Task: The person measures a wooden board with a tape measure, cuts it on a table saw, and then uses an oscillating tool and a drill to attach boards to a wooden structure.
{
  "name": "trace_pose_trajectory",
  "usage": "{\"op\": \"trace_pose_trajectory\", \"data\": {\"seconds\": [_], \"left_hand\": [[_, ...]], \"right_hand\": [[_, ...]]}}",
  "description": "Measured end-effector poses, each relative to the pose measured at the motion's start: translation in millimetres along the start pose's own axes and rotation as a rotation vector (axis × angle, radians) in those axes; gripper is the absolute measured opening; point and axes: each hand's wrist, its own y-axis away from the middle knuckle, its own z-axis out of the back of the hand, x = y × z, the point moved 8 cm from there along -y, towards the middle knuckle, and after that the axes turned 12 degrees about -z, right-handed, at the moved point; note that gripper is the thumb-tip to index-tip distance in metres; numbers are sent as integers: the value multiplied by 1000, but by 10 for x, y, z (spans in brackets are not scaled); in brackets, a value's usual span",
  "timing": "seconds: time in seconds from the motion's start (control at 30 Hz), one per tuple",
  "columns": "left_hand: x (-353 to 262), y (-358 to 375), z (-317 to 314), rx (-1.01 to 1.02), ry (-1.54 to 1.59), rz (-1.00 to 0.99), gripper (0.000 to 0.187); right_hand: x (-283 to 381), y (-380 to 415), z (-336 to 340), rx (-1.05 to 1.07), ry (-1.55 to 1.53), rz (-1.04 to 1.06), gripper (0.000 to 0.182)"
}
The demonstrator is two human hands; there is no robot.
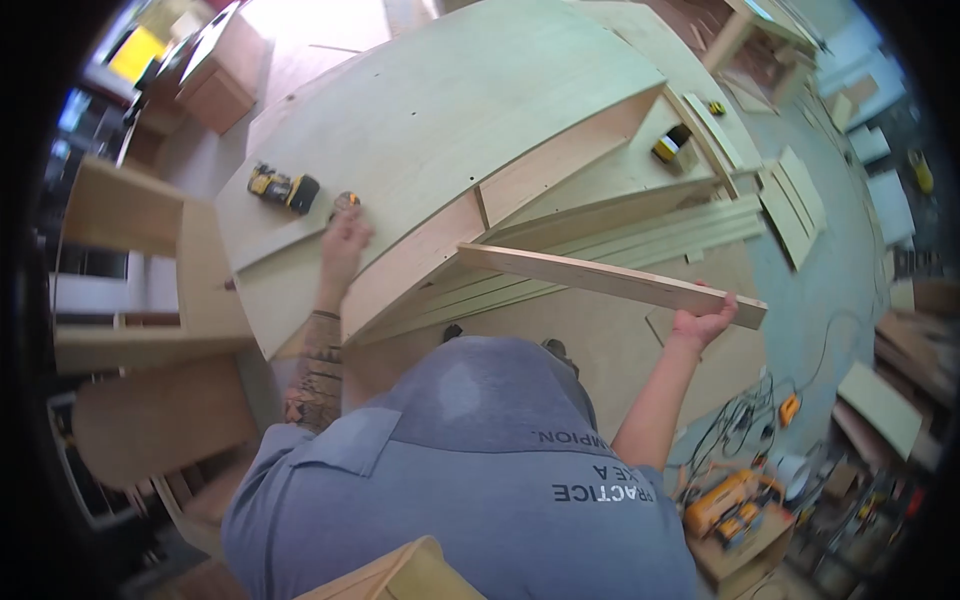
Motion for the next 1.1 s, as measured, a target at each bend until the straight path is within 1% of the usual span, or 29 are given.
{"op": "trace_pose_trajectory", "data": {"seconds": [0.03, 0.07, 0.1, 0.13, 0.17, 0.23, 0.27, 0.3, 0.33, 0.37, 0.4, 0.47, 0.53, 0.57, 0.6, 0.67, 0.7, 0.77, 0.8, 0.83, 0.87, 0.9, 0.93, 0.97, 1.0, 1.07, 1.1], "left_hand": [[-34, 269, -270, 34, -96, -16, 53], [-69, 574, -498, -51, -102, 34, 61], [81, 862, -734, -113, -192, 118, 78], [70, 1153, -907, -160, -290, 211, 86], [52, 1402, -1034, -207, -389, 302, 93], [314, 1844, -1273, -313, -213, 510, 86], [130, 1940, -1230, -350, -231, 527, 86], [-3, 2110, -1313, -418, 217, 735, 84], [-136, 2240, -1449, -479, 684, 897, 82], [-78, 2358, -1399, -517, 725, 936, 65], [-23, 2460, -1320, -564, 717, 925, 65], [53, 2602, -1233, -519, 722, 895, 51], [86, 2724, -1087, -592, 711, 894, 48], [117, 2798, -1034, -629, 711, 903, 44], [170, 2854, -971, -644, 708, 902, 44], [312, 2900, -771, -790, 784, 826, 39], [392, 2920, -689, -798, 791, 828, 39], [598, 2969, -352, -939, 779, 763, 38], [894, 3040, -190, -992, 798, 757, 39], [1154, 3101, -32, -1036, 818, 751, 40], [1245, 3122, 127, -1116, 834, 741, 42], [1328, 3128, 272, -1193, 849, 729, 45], [1407, 3097, 387, -1167, 859, 736, 45], [1496, 3100, 538, -1251, 900, 724, 47], [1608, 3094, 693, -1335, 943, 710, 49], [2049, 3082, 951, -1289, 1011, 682, 51], [2147, 3002, 1061, -1270, 1070, 650, 53]], "right_hand": [[-107, -108, -95, 31, 19, -34, 43], [-273, -197, -179, 38, 17, -122, 47], [-428, -282, -246, 40, 15, -212, 52], [-518, -346, -289, 63, 31, -251, 52], [-614, -388, -317, 88, 77, -287, 55], [-832, -517, -221, 122, 153, -397, 65], [-935, -567, -144, 141, 165, -435, 65], [-1015, -604, -105, 181, 194, -441, 65], [-1078, -605, -110, 225, 219, -446, 65], [-1137, -559, -112, 251, 226, -486, 65], [-1183, -514, -74, 234, 203, -515, 65], [-1306, -449, -18, 235, 181, -573, 64], [-1496, -423, 101, 241, 166, -669, 64], [-1646, -458, 159, 252, 168, -695, 74], [-1688, -314, 89, 257, 172, -708, 74], [-1856, 74, -135, 363, 339, -746, 86], [-2037, 143, -93, 289, 345, -814, 89], [-2433, 347, -105, 314, 376, -950, 80], [-2616, 468, -163, 298, 442, -1001, 74], [-2911, 507, -180, 377, 435, -1088, 73], [-3079, 656, -277, 389, 517, -1090, 76], [-3300, 783, -346, 356, 551, -1172, 81], [-3485, 937, -491, 440, 580, -1215, 85], [-3724, 1040, -585, 460, 578, -1250, 85], [-3893, 1164, -715, 459, 609, -1242, 82], [-4338, 1274, -872, 551, 613, -1227, 83], [-4453, 1380, -968, 547, 598, -1207, 83]]}}
